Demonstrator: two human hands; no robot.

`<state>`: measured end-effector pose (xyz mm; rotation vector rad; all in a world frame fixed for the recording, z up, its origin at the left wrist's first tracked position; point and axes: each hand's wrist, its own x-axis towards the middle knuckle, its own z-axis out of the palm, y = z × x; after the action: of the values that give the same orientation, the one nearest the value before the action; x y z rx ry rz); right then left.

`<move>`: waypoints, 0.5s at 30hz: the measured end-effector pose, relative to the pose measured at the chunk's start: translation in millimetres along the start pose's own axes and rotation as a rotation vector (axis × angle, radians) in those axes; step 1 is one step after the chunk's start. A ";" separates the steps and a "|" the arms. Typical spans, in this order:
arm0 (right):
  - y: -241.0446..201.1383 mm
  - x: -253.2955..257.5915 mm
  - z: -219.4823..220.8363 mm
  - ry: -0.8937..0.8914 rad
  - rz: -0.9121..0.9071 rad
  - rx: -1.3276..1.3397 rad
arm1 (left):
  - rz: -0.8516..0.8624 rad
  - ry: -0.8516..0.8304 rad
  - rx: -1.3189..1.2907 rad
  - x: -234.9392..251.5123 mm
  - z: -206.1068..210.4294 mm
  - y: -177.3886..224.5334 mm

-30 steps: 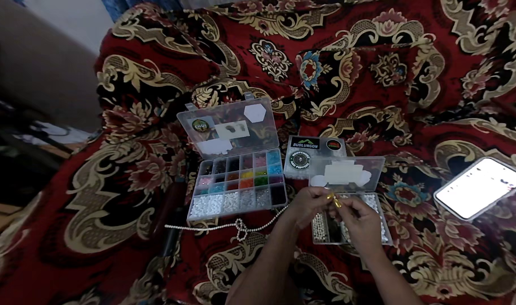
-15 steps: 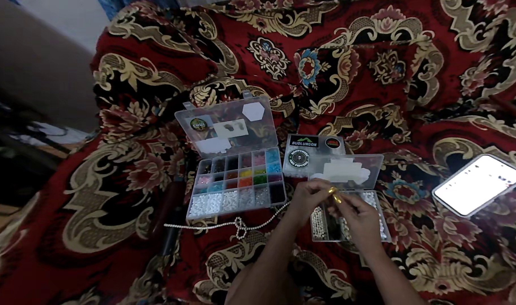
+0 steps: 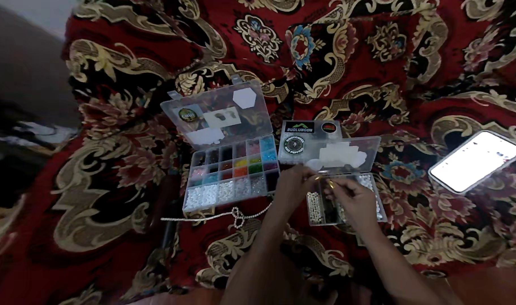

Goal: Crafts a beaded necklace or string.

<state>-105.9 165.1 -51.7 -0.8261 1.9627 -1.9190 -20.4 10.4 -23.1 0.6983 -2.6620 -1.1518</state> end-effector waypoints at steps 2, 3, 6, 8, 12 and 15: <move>-1.1 1.0 0.1 -0.001 -0.017 0.001 | -0.008 -0.050 0.198 -2.3 1.0 4.2; -0.6 1.2 0.1 0.004 -0.030 -0.019 | -0.010 -0.077 0.272 -3.1 4.0 8.7; 5.6 2.2 1.9 0.044 -0.145 -0.099 | -0.041 -0.146 0.430 -4.7 16.0 19.5; 6.3 3.3 1.9 0.044 -0.175 -0.105 | -0.039 -0.133 0.473 -5.1 24.6 20.1; -0.9 3.3 1.0 0.031 -0.103 -0.065 | -0.033 -0.099 0.476 -7.5 32.2 19.5; 0.2 2.7 2.2 0.028 -0.100 -0.024 | -0.014 -0.043 0.496 -8.5 34.9 19.1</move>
<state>-106.8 161.7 -51.5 -0.9247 2.0004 -1.9757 -30.9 48.4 -33.1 0.7654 -3.0098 -0.5038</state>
